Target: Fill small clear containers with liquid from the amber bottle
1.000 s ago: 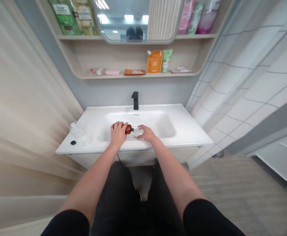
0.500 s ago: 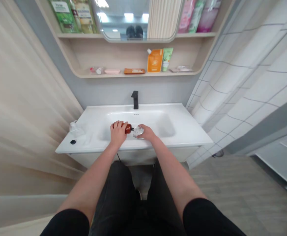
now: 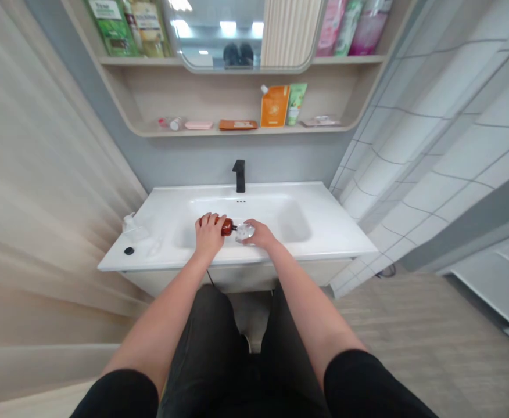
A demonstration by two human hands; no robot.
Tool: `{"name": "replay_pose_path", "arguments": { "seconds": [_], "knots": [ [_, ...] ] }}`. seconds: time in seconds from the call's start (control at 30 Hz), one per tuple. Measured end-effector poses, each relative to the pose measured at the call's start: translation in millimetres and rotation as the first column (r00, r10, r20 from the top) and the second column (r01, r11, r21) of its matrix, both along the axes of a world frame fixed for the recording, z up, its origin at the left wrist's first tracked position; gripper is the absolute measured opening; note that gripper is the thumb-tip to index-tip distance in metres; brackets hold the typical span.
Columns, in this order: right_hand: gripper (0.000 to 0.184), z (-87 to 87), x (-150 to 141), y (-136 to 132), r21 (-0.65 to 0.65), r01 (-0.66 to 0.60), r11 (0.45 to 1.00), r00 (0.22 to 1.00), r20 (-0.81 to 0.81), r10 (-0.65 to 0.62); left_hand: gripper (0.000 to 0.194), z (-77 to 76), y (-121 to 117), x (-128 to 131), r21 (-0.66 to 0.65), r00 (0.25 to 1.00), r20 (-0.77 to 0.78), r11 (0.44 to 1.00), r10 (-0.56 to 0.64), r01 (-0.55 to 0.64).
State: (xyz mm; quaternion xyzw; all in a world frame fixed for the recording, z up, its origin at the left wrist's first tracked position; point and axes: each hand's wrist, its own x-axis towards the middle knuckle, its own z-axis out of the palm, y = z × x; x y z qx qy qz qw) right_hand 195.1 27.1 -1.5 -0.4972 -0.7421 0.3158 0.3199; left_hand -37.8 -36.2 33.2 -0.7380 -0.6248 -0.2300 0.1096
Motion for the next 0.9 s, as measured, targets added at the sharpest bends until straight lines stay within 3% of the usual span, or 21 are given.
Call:
{"name": "replay_pose_path", "arguments": {
  "seconds": [0.9],
  "knots": [
    [0.073, 1.8, 0.0, 0.0, -0.005, -0.007, 1.0, 1.0, 0.0, 0.007, 0.06, 3.6, -2.2, 1.4, -0.019, 1.0, -0.002, 1.0, 0.003, -0.003]
  ]
}}
